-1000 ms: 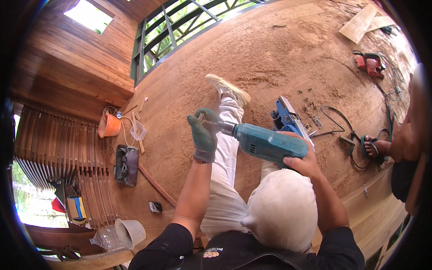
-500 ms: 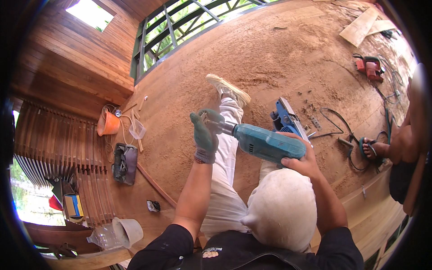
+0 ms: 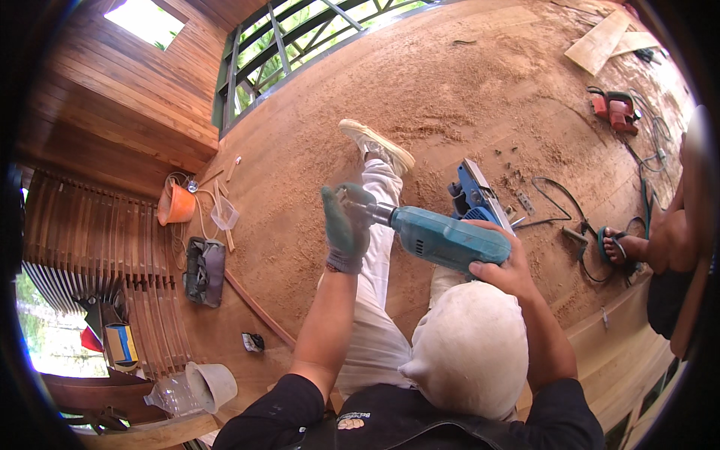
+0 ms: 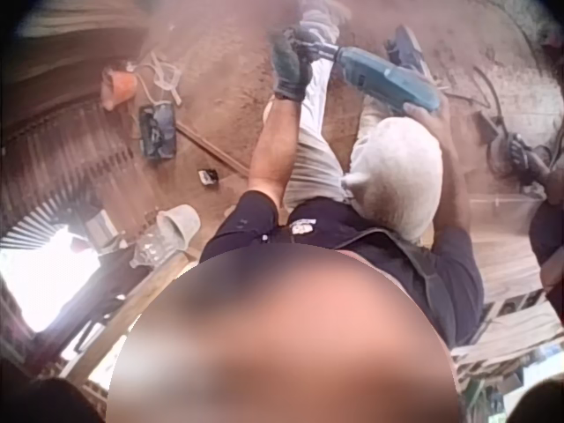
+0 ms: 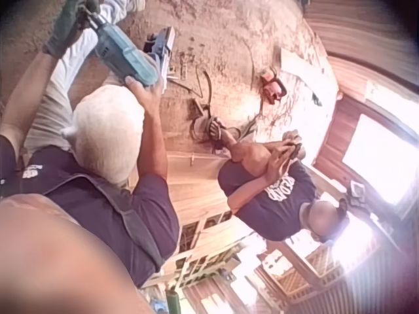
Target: The person sits on the floor and uses a drill and a small metal tool to assemble or adjust a blue and silver power tool. They manipulate the tool's components and interact with another person who hands over parts.
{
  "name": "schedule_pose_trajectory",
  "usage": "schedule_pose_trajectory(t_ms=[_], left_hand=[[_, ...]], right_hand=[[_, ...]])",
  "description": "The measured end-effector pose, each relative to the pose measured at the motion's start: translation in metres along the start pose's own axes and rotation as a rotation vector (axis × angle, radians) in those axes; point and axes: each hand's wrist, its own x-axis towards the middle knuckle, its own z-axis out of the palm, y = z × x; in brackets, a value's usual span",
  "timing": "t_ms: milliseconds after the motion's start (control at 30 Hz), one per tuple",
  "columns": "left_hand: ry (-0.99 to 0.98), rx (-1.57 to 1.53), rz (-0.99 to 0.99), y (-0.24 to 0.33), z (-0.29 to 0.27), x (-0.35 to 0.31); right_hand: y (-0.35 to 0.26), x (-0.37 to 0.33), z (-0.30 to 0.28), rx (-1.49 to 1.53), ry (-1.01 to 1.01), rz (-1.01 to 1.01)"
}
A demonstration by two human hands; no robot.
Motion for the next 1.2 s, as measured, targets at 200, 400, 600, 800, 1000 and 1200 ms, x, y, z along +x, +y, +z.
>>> schedule_pose_trajectory(t_ms=[200, 400, 600, 800, 1000, 1200], left_hand=[[-0.108, -0.12, -0.088, -0.012, -0.009, 0.001], [-0.059, -0.183, -0.215, -0.017, -0.004, -0.006], [0.099, -0.31, -0.303, -0.017, 0.001, -0.005], [0.04, -0.407, -0.291, -0.025, 0.003, 0.0], [0.006, -0.482, -0.285, -0.033, 0.004, 0.002], [0.046, -0.632, -0.335, -0.033, 0.003, 0.001]], right_hand=[[0.002, 0.001, -0.007, -0.091, -0.002, -0.01], [-0.001, -0.002, -0.009, -0.122, -0.004, -0.018], [-0.007, -0.006, -0.015, -0.154, 0.002, -0.003], [-0.009, -0.006, -0.015, -0.179, -0.007, -0.001], [-0.012, -0.01, -0.019, -0.176, 0.013, 0.005], [-0.017, -0.018, -0.021, -0.116, 0.044, 0.004]])
